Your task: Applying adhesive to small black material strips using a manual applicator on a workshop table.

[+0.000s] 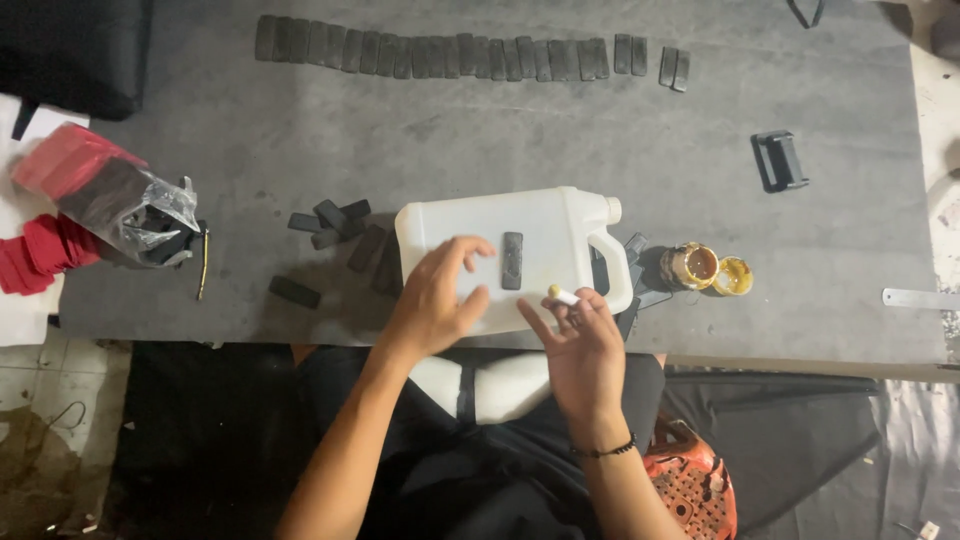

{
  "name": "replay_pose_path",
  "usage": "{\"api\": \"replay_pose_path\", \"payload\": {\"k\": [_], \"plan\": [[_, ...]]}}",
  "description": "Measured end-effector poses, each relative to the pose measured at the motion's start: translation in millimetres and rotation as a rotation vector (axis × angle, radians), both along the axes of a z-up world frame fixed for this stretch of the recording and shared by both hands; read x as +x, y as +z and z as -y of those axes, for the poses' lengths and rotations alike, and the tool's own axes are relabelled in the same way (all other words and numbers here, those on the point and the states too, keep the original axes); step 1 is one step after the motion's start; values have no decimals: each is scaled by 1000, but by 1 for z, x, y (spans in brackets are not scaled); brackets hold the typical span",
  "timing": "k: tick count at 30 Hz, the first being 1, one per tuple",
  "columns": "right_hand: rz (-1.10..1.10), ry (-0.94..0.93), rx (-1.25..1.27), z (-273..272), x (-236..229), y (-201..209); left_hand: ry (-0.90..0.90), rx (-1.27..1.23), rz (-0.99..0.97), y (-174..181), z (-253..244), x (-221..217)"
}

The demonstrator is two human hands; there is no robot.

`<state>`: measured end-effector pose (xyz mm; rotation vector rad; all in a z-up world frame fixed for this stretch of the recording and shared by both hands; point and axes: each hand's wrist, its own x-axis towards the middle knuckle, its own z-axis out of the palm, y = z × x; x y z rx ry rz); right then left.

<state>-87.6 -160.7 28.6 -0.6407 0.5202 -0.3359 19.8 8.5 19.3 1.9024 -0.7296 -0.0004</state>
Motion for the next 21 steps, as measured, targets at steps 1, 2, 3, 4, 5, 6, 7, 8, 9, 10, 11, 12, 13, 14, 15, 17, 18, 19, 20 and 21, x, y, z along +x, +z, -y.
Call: {"api": "replay_pose_path", "payload": {"k": [1,2,3,4,5,6,7,8,9,10,11,12,13,14,15,17,18,19,20,21], "plan": [[5,11,12,-2,1,1,-3,54,-19,3,4,8],[10,23,24,-4,3,2,-5,107,-39,7,7,15],[12,21,23,-5,6,4,-7,106,-37,9,12,21],[3,27,30,-6,9,5,-24,159,2,11,16,27],[-5,34,37,-6,12,6,-40,212,41,13,21,34],[-3,33,36,-6,13,4,-41,211,44,7,23,37],[5,35,32,-6,14,2,-47,251,78,2,26,39],[13,38,27,-6,16,1,-53,292,112,-4,28,43],[14,36,28,-5,16,2,-54,292,113,-6,27,43],[0,26,27,-4,17,3,-51,310,122,-9,26,44],[-16,15,26,-3,17,4,-47,329,130,-12,24,44],[-15,14,26,-1,17,5,-49,329,130,-11,22,42],[-11,-2,31,1,17,6,-27,329,141,-10,19,40],[-7,-18,37,4,18,6,-5,329,153,-10,17,38],[-6,-15,37,6,18,10,-2,329,153,-8,14,34],[-48,-24,7,11,17,18,70,339,179,-6,8,26],[-50,-22,8,15,19,14,71,340,177,-4,5,21],[-34,-32,4,19,19,10,86,328,180,-2,3,16],[-19,-41,1,23,20,6,101,315,182,-1,1,11],[-21,-41,2,23,21,8,100,317,181,-3,0,9]]}}
